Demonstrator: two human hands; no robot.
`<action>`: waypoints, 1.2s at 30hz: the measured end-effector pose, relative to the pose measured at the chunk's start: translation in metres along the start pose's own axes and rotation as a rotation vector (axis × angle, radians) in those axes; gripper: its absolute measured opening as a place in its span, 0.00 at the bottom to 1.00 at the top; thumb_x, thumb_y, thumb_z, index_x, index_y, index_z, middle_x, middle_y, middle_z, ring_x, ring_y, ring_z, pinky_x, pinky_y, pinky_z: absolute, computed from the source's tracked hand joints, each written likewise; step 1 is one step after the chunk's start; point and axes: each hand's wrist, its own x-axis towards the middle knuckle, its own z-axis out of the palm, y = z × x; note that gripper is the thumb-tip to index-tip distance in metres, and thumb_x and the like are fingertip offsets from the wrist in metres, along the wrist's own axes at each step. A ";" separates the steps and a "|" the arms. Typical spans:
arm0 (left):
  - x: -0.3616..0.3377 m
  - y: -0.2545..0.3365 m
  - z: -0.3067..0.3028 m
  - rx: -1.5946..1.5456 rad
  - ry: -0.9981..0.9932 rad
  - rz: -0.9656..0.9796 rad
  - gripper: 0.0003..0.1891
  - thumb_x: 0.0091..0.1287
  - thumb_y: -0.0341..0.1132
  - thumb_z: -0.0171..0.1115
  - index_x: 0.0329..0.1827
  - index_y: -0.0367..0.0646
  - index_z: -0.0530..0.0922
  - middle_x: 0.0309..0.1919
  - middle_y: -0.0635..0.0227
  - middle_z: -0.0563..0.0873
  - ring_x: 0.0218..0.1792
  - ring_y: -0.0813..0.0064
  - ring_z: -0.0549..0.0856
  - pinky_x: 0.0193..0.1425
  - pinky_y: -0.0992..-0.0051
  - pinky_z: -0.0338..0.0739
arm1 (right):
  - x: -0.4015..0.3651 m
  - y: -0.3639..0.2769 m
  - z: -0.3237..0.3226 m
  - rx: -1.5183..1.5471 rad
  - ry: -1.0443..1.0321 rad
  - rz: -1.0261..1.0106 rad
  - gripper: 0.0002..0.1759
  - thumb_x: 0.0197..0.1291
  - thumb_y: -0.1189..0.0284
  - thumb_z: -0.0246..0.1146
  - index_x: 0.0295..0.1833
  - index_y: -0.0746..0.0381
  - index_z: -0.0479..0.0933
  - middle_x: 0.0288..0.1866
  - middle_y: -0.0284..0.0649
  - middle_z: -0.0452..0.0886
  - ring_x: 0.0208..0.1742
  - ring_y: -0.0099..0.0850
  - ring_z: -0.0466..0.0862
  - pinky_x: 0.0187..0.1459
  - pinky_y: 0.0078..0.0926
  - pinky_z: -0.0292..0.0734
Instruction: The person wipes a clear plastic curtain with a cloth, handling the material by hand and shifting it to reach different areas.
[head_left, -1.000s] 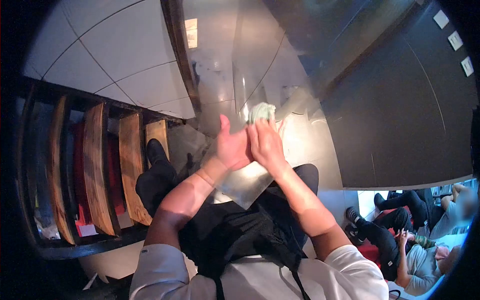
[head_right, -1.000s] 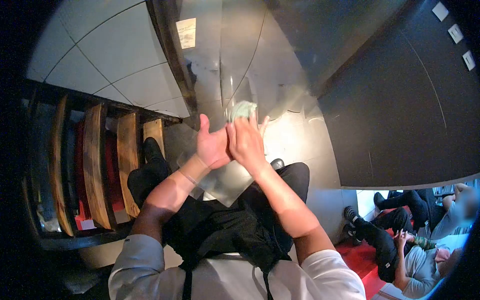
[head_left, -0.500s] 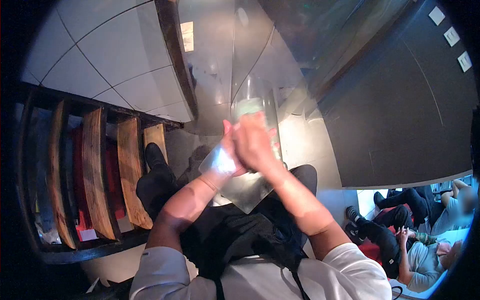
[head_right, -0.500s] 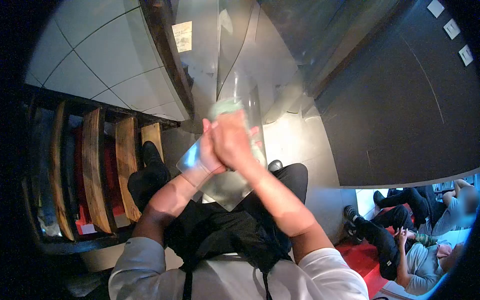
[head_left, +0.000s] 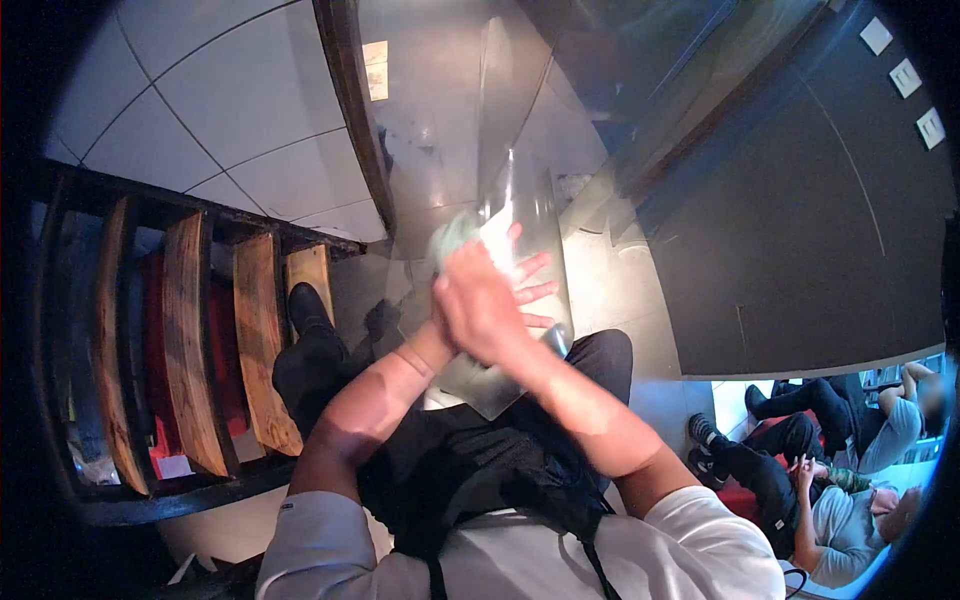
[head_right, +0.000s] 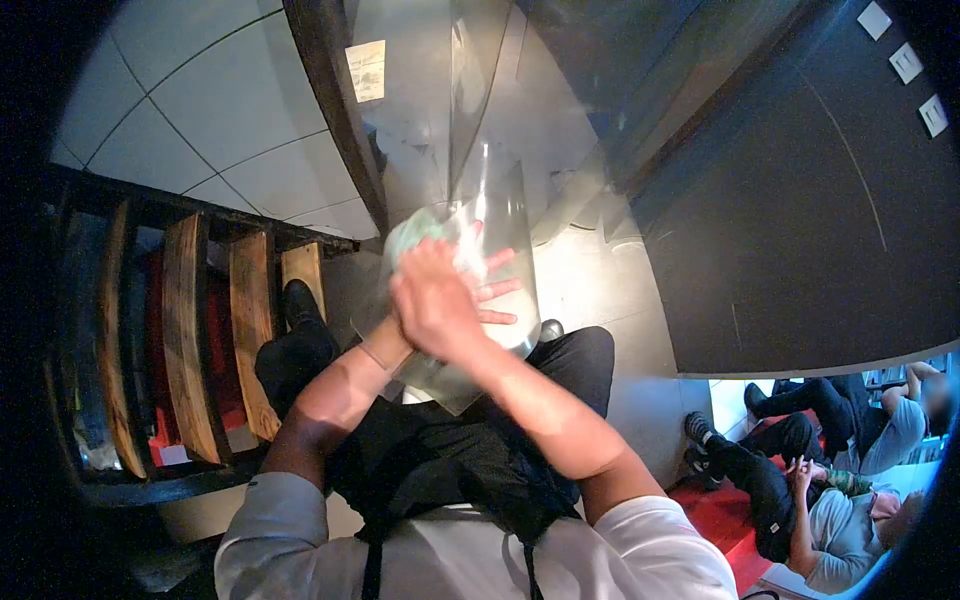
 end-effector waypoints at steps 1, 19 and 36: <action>0.002 0.003 -0.012 -0.006 -0.040 -0.008 0.58 0.55 0.88 0.37 0.86 0.68 0.45 0.83 0.46 0.49 0.79 0.31 0.54 0.71 0.18 0.44 | -0.015 -0.011 -0.009 0.038 -0.024 -0.060 0.19 0.64 0.73 0.60 0.58 0.69 0.74 0.58 0.66 0.76 0.67 0.68 0.70 0.71 0.59 0.63; -0.015 0.007 -0.015 -0.003 0.052 -0.049 0.66 0.52 0.91 0.37 0.87 0.54 0.44 0.83 0.49 0.51 0.81 0.38 0.54 0.79 0.32 0.45 | -0.037 0.063 -0.031 0.568 -0.475 -0.463 0.12 0.60 0.79 0.62 0.48 0.70 0.74 0.47 0.64 0.77 0.55 0.64 0.78 0.56 0.52 0.73; -0.001 -0.016 0.030 0.691 0.176 -0.036 0.61 0.65 0.82 0.36 0.84 0.34 0.45 0.83 0.54 0.53 0.82 0.62 0.53 0.85 0.62 0.44 | 0.029 0.087 -0.008 0.625 -0.116 0.161 0.16 0.78 0.69 0.50 0.55 0.71 0.75 0.40 0.57 0.83 0.41 0.48 0.83 0.46 0.40 0.77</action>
